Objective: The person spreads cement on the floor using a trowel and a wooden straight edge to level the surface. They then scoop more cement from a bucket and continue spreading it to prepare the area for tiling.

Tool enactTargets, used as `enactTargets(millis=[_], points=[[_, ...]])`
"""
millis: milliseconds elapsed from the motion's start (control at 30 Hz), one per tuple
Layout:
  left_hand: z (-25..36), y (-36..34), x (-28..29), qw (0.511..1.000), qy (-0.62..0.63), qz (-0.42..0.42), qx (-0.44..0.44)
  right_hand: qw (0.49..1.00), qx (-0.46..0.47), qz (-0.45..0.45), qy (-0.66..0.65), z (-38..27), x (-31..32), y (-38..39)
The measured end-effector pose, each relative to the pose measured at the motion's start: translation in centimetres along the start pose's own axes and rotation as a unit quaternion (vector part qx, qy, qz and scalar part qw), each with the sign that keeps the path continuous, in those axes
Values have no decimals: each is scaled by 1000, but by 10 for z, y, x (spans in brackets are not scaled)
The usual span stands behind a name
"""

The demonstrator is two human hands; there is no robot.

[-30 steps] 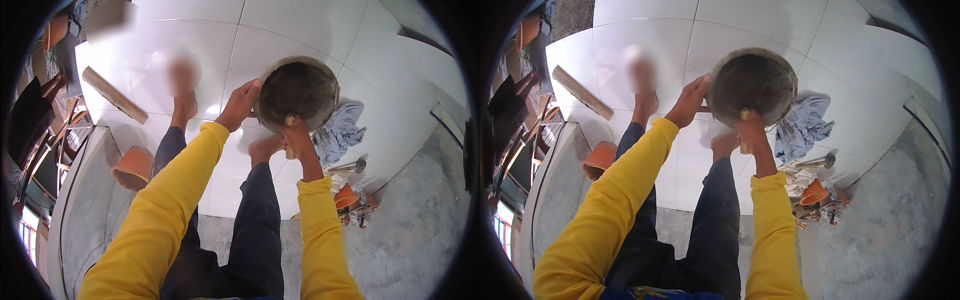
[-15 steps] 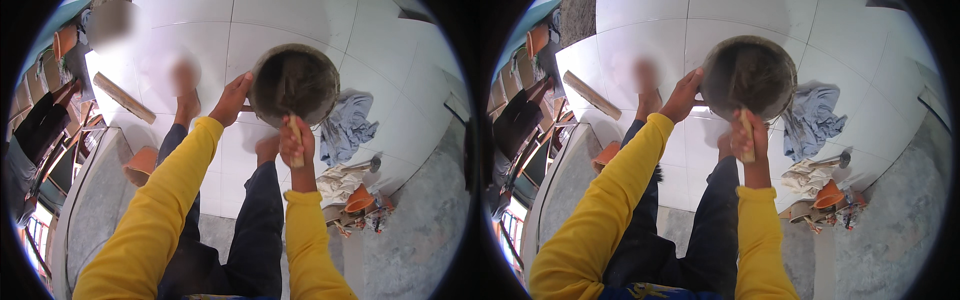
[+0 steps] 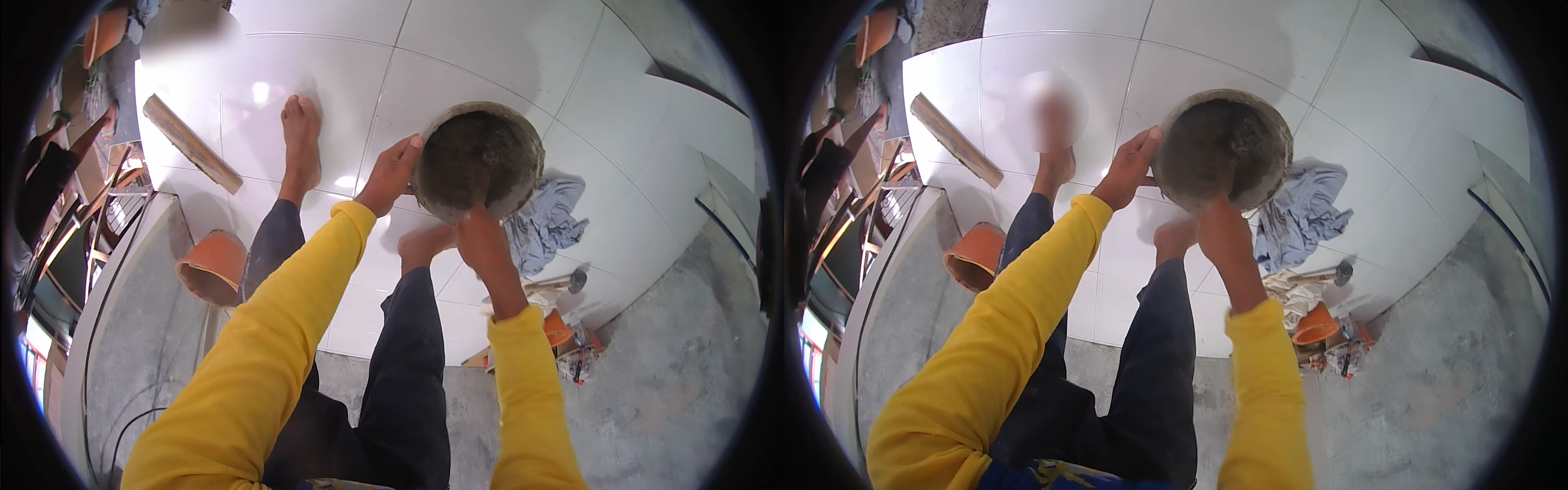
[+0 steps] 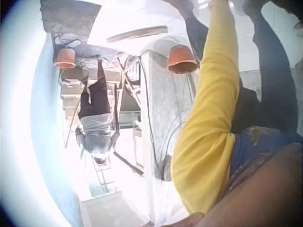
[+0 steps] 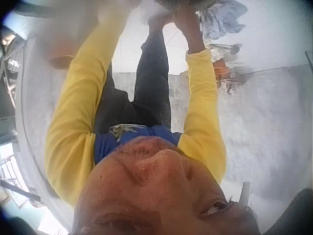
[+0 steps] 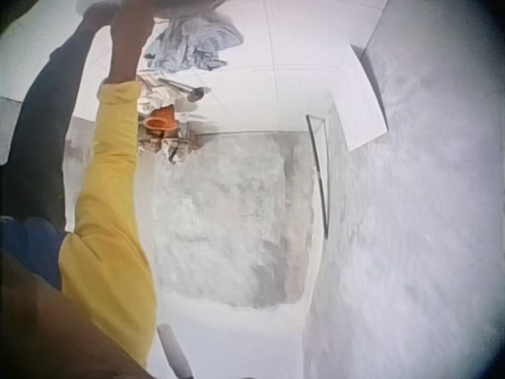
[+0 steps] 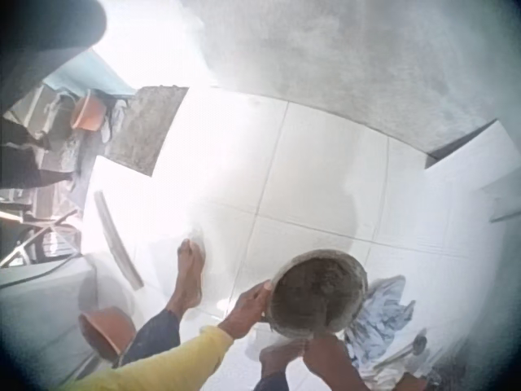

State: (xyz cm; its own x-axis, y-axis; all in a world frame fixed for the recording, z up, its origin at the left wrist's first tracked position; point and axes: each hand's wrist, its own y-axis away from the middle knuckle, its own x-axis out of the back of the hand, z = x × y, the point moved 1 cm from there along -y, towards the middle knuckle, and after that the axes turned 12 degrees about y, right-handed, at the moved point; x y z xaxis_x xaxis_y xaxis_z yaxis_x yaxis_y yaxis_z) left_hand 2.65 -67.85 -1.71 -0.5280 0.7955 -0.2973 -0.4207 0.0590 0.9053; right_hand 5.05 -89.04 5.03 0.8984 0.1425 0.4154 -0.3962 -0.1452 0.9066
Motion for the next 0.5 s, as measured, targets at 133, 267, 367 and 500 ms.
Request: enactTargets(millis=[133, 267, 367, 500], points=[[2, 5, 1, 999, 26, -20, -24, 992, -72, 51, 91, 29, 49, 42], [-10, 4, -14, 998, 40, -37, -20, 991, -33, 90, 95, 89, 10, -53], [-13, 2, -7, 999, 38, -13, -19, 997, -78, 13, -24, 73, -12, -69], [-14, 1, 2, 998, 46, -25, -28, 938, -136, -120, -297, 33, -7, -41]])
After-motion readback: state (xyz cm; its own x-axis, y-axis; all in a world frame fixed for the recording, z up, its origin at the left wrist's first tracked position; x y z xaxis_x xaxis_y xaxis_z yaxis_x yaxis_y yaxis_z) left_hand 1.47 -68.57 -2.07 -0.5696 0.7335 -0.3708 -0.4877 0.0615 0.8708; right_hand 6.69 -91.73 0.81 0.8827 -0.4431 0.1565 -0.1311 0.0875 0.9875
